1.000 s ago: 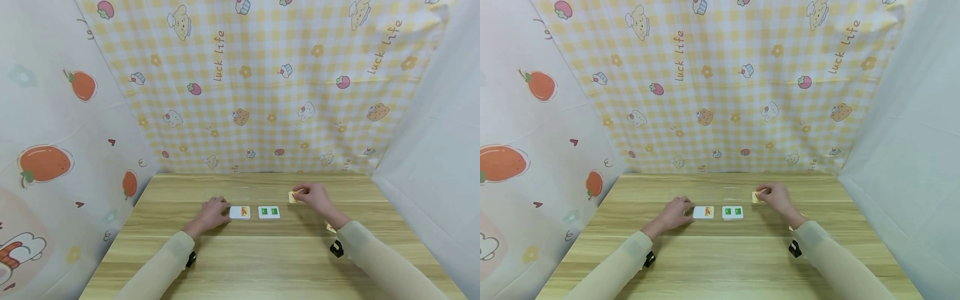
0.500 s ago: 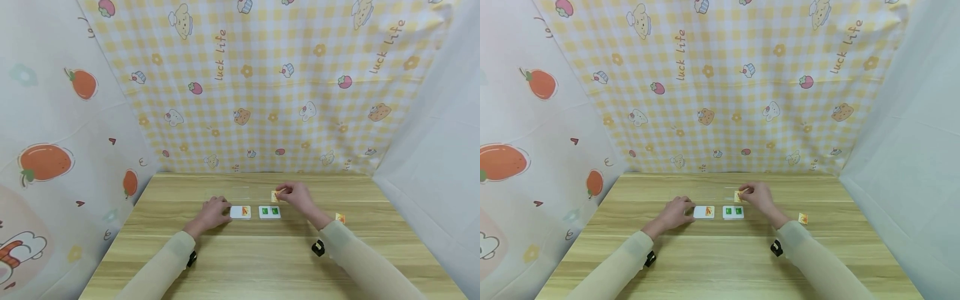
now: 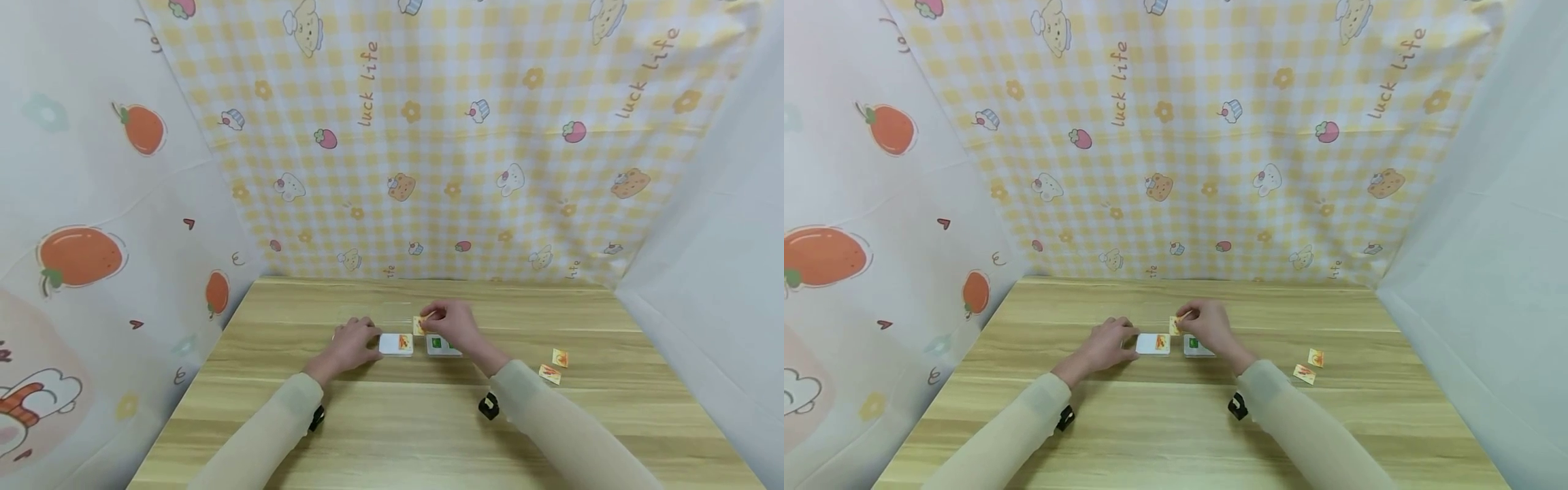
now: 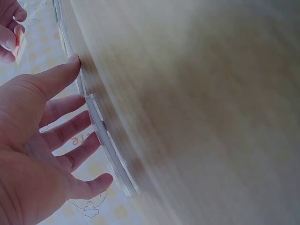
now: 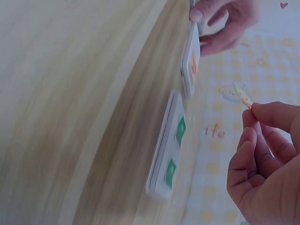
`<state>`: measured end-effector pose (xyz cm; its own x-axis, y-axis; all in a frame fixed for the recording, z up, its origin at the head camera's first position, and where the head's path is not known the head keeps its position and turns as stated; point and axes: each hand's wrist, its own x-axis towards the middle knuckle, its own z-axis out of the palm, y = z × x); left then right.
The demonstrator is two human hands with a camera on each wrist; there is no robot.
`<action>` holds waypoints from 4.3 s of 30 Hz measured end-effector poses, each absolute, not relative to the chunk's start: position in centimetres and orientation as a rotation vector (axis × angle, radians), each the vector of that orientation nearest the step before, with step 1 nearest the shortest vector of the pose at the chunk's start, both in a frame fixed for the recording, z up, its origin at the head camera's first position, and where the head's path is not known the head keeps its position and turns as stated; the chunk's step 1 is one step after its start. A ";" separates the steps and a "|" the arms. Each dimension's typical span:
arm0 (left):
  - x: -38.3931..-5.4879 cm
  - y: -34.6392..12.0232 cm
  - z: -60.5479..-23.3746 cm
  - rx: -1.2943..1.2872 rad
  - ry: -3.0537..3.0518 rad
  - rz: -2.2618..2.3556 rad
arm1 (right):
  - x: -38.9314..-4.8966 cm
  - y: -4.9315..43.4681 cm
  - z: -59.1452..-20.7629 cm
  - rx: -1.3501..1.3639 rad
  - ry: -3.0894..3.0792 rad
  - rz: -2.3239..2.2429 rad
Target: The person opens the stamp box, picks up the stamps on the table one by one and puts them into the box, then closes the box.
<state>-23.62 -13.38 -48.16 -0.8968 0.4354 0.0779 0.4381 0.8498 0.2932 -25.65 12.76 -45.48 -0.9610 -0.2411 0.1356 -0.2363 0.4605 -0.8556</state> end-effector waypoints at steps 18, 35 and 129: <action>-23.8 -13.3 -48.0 -0.719 -3.029 -0.456 | -26.0 7.2 -46.9 -0.467 2.697 -1.428; -23.8 -13.1 -48.0 -0.709 -3.027 -0.449 | -25.8 5.3 -48.1 -0.429 2.981 -0.989; -23.1 -21.6 -48.0 -0.651 -3.034 -0.665 | -17.6 33.7 -46.7 -0.499 3.086 -0.605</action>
